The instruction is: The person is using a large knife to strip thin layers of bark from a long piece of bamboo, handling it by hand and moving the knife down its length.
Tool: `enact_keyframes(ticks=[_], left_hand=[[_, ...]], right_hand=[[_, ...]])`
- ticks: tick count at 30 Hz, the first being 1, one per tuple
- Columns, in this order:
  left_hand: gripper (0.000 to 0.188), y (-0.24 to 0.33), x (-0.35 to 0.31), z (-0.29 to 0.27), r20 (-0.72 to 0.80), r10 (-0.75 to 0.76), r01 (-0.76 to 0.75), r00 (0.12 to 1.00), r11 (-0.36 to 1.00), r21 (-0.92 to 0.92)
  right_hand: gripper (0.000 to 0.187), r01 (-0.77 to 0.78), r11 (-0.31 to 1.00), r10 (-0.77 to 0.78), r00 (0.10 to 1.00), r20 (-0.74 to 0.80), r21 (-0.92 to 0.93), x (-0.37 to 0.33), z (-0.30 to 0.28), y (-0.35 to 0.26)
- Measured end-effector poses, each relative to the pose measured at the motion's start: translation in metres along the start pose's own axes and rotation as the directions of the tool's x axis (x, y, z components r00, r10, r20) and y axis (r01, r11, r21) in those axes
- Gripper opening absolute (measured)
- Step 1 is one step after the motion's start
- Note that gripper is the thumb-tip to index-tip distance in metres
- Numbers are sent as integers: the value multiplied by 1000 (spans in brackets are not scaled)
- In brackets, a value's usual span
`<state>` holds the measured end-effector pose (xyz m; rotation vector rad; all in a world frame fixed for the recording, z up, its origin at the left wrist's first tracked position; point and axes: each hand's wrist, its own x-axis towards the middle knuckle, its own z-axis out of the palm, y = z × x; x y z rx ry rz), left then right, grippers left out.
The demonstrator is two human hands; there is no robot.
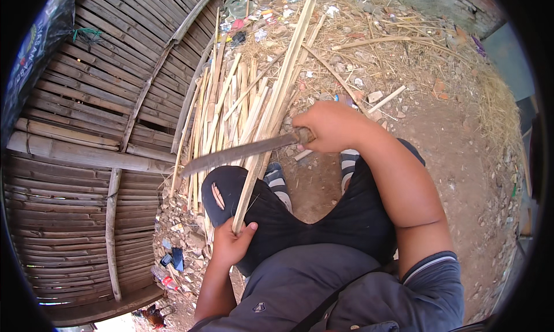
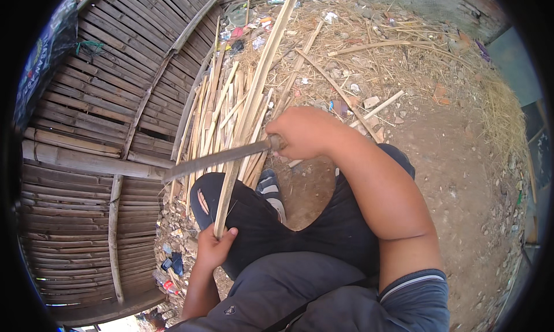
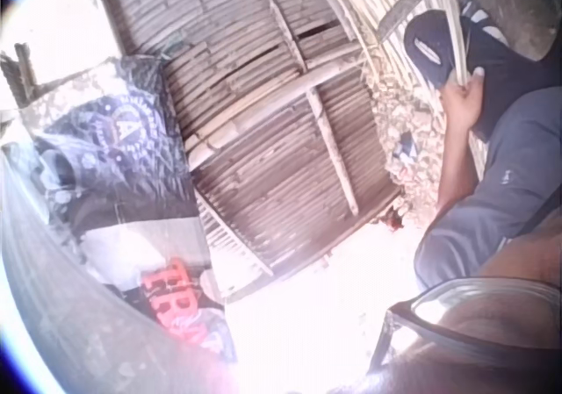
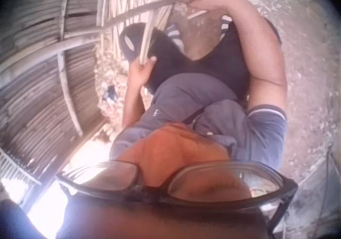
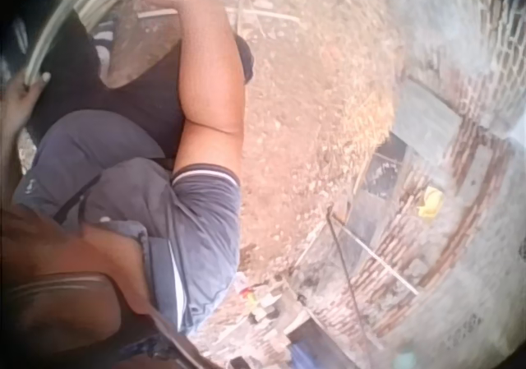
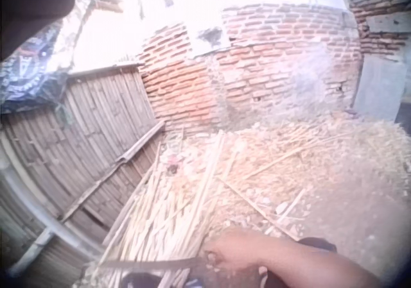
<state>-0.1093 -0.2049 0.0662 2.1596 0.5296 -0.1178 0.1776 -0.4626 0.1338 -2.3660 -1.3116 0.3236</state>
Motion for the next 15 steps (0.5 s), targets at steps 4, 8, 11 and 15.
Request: enact_keyframes(ticks=[4, 8, 11, 15], left_hand=[[32, 1, 2, 1, 17, -1, 2, 1000, 1000, -21], [32, 7, 5, -5, 81, -40, 45, 996, 997, -59], [31, 4, 5, -7, 94, -39, 48, 995, 994, -96], [31, 1, 5, -6, 101, -35, 45, 994, 994, -97]], right_hand=[[33, -219, 968, 247, 925, -288, 126, -3, -15, 46], [34, -257, 959, 282, 916, -285, 124, -9, -13, 50], [30, -232, 972, 233, 970, -75, 30, -7, -12, 16], [25, -9, 996, 11, 1000, 20, -90, -2, 6, -4]])
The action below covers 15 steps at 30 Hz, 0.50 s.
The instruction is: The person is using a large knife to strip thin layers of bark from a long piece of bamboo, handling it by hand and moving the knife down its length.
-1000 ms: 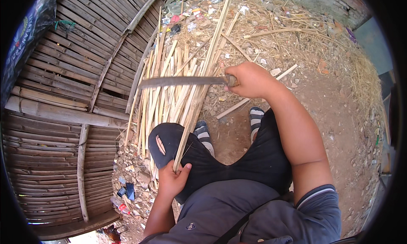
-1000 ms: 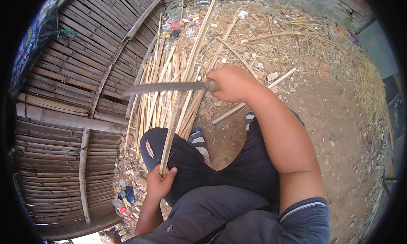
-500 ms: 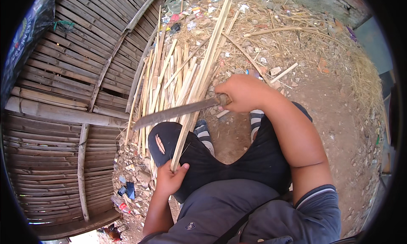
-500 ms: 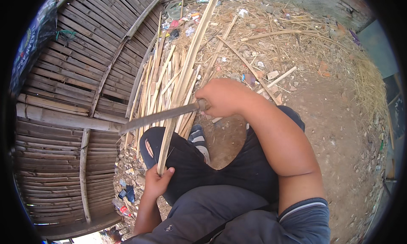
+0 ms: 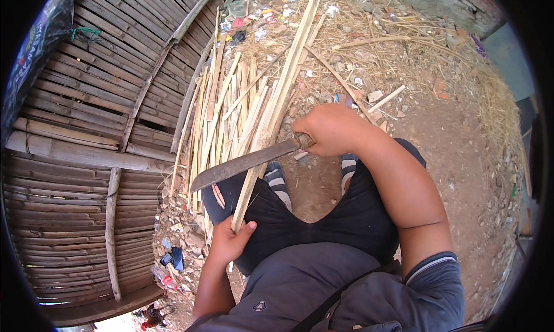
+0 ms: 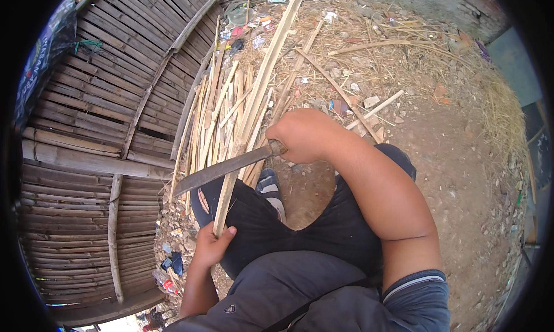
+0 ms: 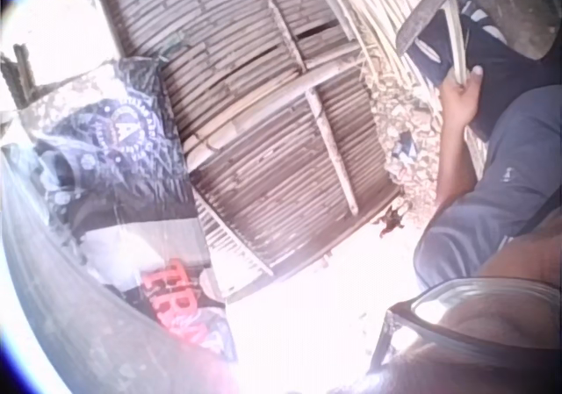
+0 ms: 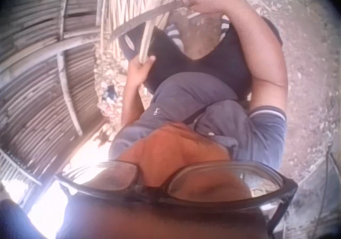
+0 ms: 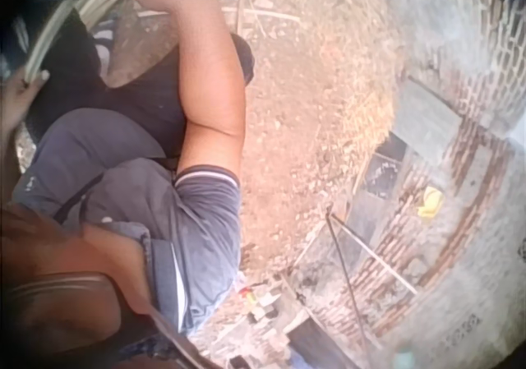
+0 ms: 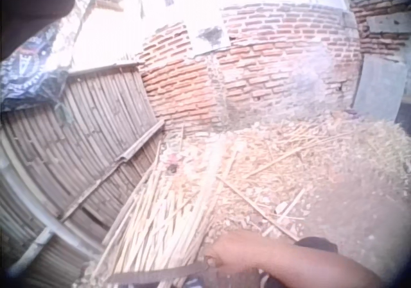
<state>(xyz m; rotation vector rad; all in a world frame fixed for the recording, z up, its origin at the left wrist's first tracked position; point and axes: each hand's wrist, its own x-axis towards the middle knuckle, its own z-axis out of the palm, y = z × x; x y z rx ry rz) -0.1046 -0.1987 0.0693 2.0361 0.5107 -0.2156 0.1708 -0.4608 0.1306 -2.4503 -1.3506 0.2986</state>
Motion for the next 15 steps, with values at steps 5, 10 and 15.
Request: enact_keyframes(ticks=[5, 10, 15], left_hand=[[32, -3, -3, -1, -36, 6, -6, 999, 1000, -13], [32, -2, 1, -1, -20, -10, 9, 1000, 998, -59], [33, 1, -1, -1, -33, -12, 9, 999, 994, -112]], right_hand=[[29, -148, 972, 172, 978, -120, 182, 1, -20, 21], [33, -355, 899, 424, 854, -302, 258, -5, -20, 59], [28, -130, 986, 144, 978, -151, 104, -2, -10, 27]])
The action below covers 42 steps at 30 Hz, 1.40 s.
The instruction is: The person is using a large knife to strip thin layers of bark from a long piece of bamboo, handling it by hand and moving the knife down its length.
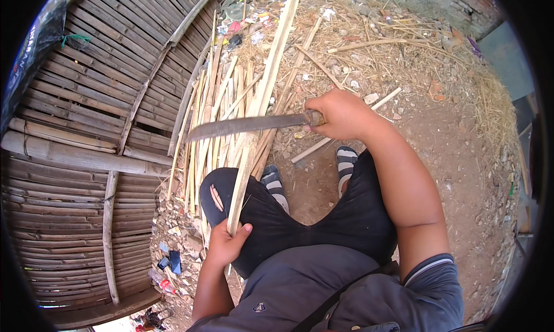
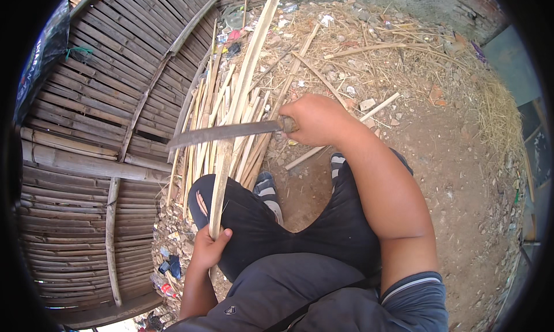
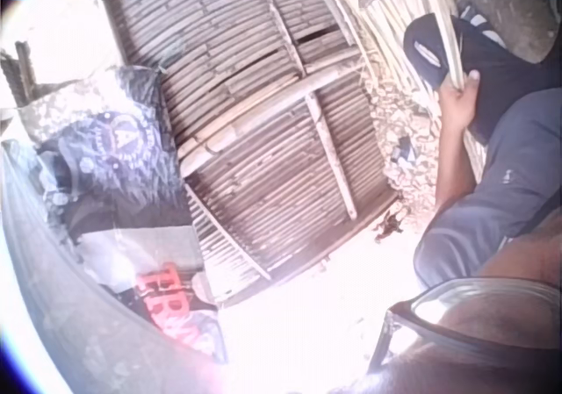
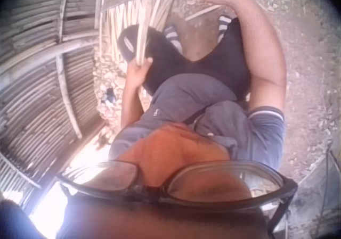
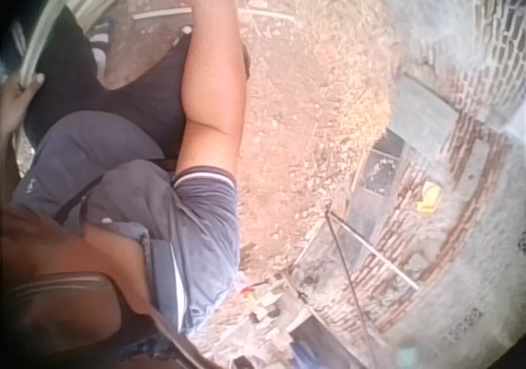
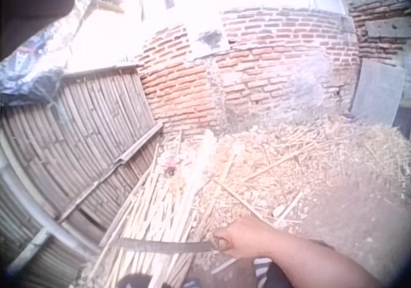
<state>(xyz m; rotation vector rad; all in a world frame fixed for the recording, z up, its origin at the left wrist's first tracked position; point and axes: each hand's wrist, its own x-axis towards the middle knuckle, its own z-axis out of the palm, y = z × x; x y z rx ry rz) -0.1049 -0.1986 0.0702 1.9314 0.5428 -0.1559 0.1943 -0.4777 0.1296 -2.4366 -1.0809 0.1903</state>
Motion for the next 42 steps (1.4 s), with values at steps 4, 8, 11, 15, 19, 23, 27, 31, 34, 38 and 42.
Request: enact_keyframes(ticks=[4, 8, 11, 15, 19, 23, 27, 31, 34, 38, 42], left_hand=[[34, -2, 1, 1, 13, 13, -13, 1000, 1000, 26], [35, -7, -2, -1, -20, 36, -35, 999, 999, 37], [35, -5, 1, 2, -11, 27, -27, 1000, 999, 20], [34, 0, 0, 2, -10, 14, -14, 1000, 998, 55], [33, 1, 0, 1, 1, 15, -15, 1000, 999, 30], [32, -2, 0, 2, -6, 18, -18, 1000, 1000, 15], [33, -1, -3, 3, -30, 27, -25, 999, 996, 89], [34, -2, 0, 4, -20, 53, -51, 998, 995, 91], [35, -3, 1, 1, -2, 30, -30, 1000, 993, 113], [35, -1, 2, 2, 10, 39, -39, 999, 996, 79], [35, 2, 0, 3, 8, 31, -31, 1000, 999, 38]], right_hand=[[26, 152, 987, -145, 983, 109, -54, 3, 13, -17], [28, 45, 999, -47, 994, 96, 20, 9, -6, -6], [33, -229, 959, 258, 950, -178, 167, 11, -12, 36], [43, -275, 904, 349, 917, -195, 327, 2, -17, 49], [34, -129, 987, 138, 986, -90, 94, 0, -7, 20], [34, 25, 999, -19, 991, 133, -48, 2, 2, -16], [36, 22, 1000, -20, 991, 133, -14, 6, 0, -8], [39, -265, 952, 285, 950, -128, 156, 8, -15, 35], [41, -338, 885, 400, 905, -147, 321, 0, -20, 46], [36, -107, 986, 125, 983, -135, 129, -4, -7, 26], [29, 104, 993, -97, 988, 120, -55, -2, 6, -17]])
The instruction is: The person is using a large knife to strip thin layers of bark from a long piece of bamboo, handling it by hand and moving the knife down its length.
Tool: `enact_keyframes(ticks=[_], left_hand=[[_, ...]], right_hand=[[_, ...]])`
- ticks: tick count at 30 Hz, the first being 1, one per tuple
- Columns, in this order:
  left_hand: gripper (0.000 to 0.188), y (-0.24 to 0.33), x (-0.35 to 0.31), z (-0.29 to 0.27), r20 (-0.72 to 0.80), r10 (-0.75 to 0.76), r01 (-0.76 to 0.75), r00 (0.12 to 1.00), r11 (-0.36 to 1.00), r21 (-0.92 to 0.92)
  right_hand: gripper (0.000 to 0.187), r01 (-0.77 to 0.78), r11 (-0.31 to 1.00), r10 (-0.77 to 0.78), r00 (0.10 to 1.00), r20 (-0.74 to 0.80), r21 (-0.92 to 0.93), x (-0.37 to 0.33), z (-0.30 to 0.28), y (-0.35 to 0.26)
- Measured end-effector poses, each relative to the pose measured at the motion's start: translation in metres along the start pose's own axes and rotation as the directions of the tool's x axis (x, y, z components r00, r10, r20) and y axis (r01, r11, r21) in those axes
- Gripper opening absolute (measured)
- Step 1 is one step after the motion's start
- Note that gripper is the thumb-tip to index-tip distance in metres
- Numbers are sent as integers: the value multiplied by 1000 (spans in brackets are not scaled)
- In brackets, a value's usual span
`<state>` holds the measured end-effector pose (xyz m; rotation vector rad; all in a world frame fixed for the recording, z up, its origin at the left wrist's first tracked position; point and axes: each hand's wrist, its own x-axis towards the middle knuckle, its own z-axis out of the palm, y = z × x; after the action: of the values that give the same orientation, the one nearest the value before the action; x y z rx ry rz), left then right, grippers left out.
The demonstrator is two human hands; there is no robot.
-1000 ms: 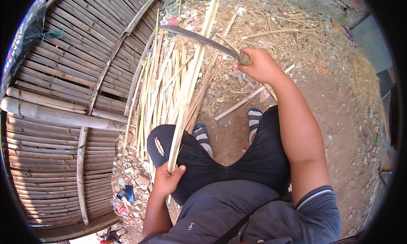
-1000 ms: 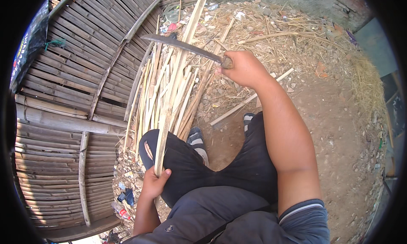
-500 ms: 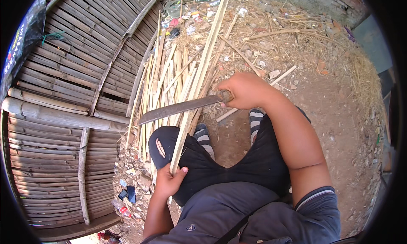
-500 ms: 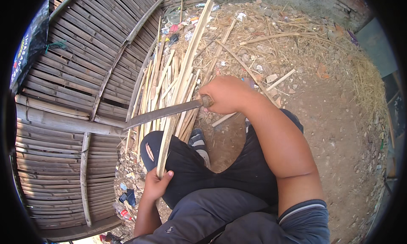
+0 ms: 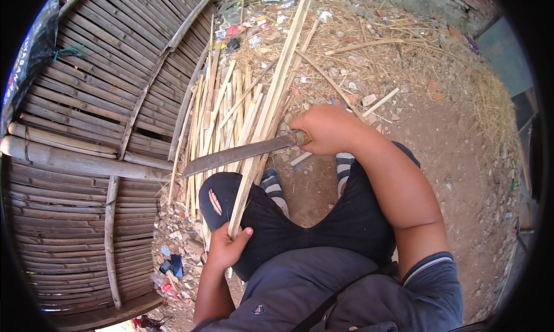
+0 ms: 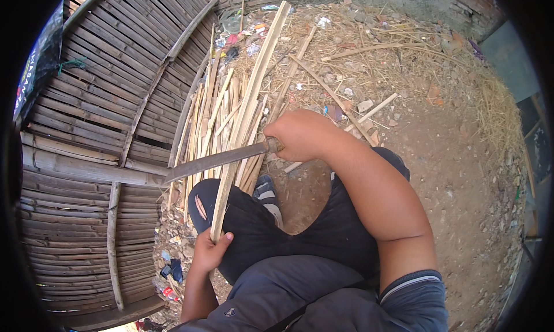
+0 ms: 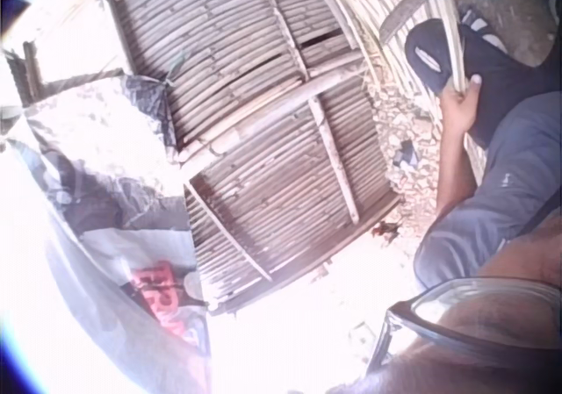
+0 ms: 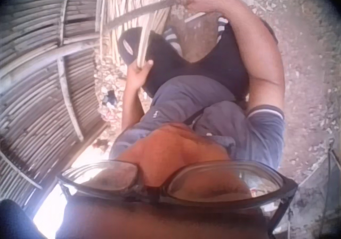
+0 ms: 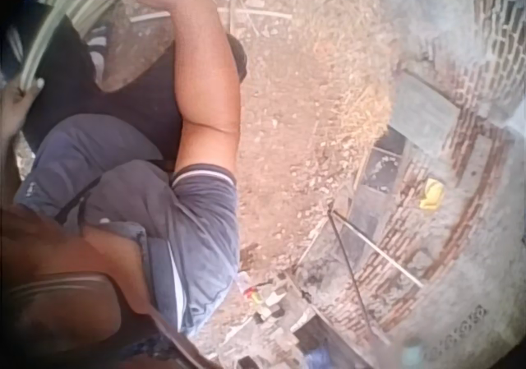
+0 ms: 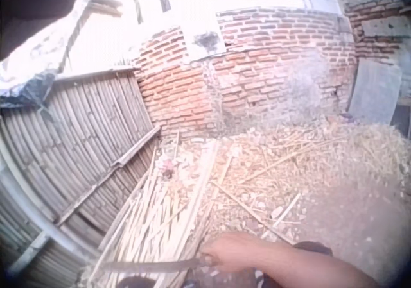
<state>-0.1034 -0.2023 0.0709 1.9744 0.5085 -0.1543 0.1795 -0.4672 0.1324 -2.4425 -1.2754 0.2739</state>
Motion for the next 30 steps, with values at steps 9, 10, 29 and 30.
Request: enact_keyframes(ticks=[9, 10, 29, 30], left_hand=[[33, 0, 1, -2, 19, -1, 0, 1000, 1000, 23], [33, 0, 1, -3, 28, -5, 4, 1000, 1000, 25], [32, -3, 0, -7, 33, 19, -20, 999, 1000, 23], [32, -3, 0, -7, 35, 12, -12, 999, 1000, 13]], right_hand=[[33, -208, 957, 261, 920, -292, 201, -1, -12, 54], [34, -307, 906, 387, 880, -276, 293, -3, -20, 58], [38, -270, 922, 334, 917, -216, 277, -7, -24, 61], [39, -340, 890, 420, 870, -258, 303, -10, -29, 69]])
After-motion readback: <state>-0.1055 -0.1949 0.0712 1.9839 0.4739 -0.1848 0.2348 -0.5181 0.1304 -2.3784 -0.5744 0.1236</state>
